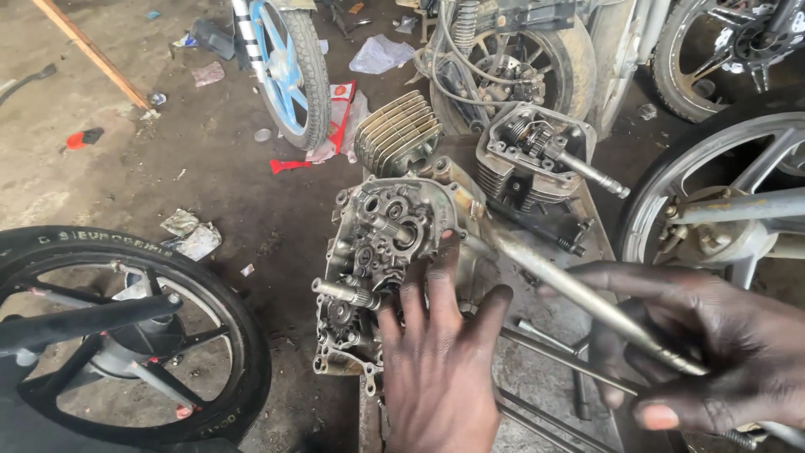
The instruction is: Finalizing the assembly of a motorcycle engine by manipulating the crankcase and internal gear components.
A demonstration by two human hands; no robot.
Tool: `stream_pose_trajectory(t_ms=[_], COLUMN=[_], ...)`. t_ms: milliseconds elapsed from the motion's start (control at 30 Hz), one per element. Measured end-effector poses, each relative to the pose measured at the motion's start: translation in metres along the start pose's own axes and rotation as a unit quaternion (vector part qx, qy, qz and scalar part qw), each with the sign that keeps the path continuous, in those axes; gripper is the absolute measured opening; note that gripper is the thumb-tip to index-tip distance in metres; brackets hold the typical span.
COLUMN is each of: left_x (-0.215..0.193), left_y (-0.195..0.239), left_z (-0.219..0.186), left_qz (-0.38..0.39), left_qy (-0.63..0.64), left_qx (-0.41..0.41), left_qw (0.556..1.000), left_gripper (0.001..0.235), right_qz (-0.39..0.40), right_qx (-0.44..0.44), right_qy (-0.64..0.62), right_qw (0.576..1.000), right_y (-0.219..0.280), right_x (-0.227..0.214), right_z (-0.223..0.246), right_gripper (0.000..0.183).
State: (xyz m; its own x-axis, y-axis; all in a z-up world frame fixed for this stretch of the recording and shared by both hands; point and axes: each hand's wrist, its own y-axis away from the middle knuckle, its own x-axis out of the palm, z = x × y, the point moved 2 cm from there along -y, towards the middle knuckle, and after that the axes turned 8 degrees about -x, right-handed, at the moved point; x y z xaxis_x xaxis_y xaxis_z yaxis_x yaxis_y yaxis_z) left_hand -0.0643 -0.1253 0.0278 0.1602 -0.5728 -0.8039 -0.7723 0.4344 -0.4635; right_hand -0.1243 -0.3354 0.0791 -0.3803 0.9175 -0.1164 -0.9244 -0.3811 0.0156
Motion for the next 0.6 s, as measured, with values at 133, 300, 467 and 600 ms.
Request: stream_pose_trajectory(t_ms=[133, 300, 467, 600], left_x=[0.008, 0.008, -0.063, -0.012], left_y=[-0.003, -0.004, -0.04, -0.057], left_z=[-0.004, -0.005, 0.033, 0.138], left_qz=[0.018, 0.032, 0.215, -0.187], left_qy=[-0.025, -0.002, 0.309, 0.495], left_qx=[-0.017, 0.006, -0.078, -0.239], left_qw=[0.999, 0.999, 0.923, 0.814], left_gripper=[0.068, 0.118, 0.079, 0.037], right_qz=[-0.224, -0.16, -0.107, -0.126], right_qx=[0.145, 0.033, 0.043, -0.032], right_qy=[0.117, 0.097, 0.161, 0.212], right_qw=[0.956, 0.982, 0.98, 0.969], right_y=[0.038, 0.033, 0.028, 0.028], right_x=[-0.021, -0.025, -0.051, -0.051], right_z=[-0.063, -0.033, -0.028, -0.028], right_gripper=[0.097, 0.043, 0.042, 0.031])
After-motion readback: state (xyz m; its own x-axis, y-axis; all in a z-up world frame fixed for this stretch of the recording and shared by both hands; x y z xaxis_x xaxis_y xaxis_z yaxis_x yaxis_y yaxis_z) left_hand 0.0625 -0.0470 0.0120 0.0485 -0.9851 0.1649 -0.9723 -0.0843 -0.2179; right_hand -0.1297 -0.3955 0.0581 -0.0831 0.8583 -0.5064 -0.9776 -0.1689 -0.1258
